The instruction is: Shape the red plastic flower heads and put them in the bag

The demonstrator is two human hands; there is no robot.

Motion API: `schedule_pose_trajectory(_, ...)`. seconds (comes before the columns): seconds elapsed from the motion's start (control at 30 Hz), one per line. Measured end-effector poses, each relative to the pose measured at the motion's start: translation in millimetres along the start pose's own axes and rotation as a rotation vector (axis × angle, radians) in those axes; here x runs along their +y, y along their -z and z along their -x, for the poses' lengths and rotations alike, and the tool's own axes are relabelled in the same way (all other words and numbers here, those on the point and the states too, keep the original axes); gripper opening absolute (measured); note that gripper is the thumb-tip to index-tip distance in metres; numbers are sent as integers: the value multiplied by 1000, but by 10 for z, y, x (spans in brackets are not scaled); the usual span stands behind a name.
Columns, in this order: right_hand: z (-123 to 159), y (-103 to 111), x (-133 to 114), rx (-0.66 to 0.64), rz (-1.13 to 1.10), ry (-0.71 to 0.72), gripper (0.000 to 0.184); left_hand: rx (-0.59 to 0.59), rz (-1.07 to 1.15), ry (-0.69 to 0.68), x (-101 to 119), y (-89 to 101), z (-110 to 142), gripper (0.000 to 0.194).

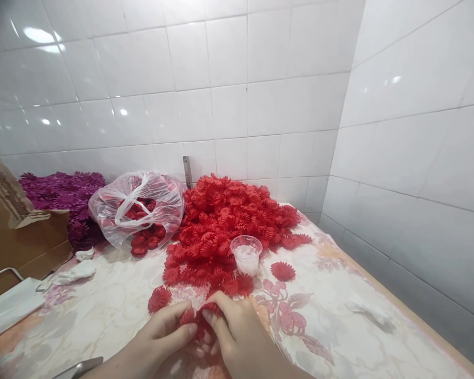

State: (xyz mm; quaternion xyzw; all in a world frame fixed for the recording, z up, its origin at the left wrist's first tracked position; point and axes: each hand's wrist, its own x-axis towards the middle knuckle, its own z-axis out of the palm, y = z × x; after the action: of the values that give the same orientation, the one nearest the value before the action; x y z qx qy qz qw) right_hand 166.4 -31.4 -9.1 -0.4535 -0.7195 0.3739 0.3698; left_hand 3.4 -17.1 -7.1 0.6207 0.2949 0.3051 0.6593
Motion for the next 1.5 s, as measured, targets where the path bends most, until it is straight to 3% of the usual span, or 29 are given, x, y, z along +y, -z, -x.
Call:
schedule_pose_trajectory(0.17, -104, 68, 19, 81, -313, -178, 25, 50, 5, -8, 39, 28, -4, 17)
schedule_pose_trajectory(0.27, -140, 98, 12, 95, -396, -189, 24, 140, -100, -51, 26, 86, -17, 13)
schedule_pose_trajectory(0.47, -122, 81, 19, 92, -421, -264, 20, 348, -167, -107, -7, 157, -51, 19)
schedule_pose_trajectory(0.53, -120, 85, 28, 91, -403, -260, 17, 416, -229, -145, -5, 178, -59, 14)
schedule_pose_trajectory(0.67, -119, 100, 29, 103, -323, -228, 18, 495, -313, -206, 8, 224, -70, 22)
schedule_pose_trajectory(0.77, -113, 96, 22, 115, -278, -236, 19, 486, -398, -200, 24, 243, -76, 10)
schedule_pose_trajectory(0.9, -111, 83, 22, 114, -252, -235, 19, 474, -416, -185, 24, 245, -83, 8)
schedule_pose_trajectory(1.23, -116, 62, 48, 83, -286, -251, 22, 445, -432, -175, 30, 245, -80, 15)
schedule_pose_trajectory(1.33, -111, 38, 77, 77, -303, -227, 25, 413, -384, -182, 35, 233, -82, 14)
schedule_pose_trajectory(1.5, -95, 25, 94, 58, -248, -197, 27, 293, -236, -57, 31, 181, -62, 20)
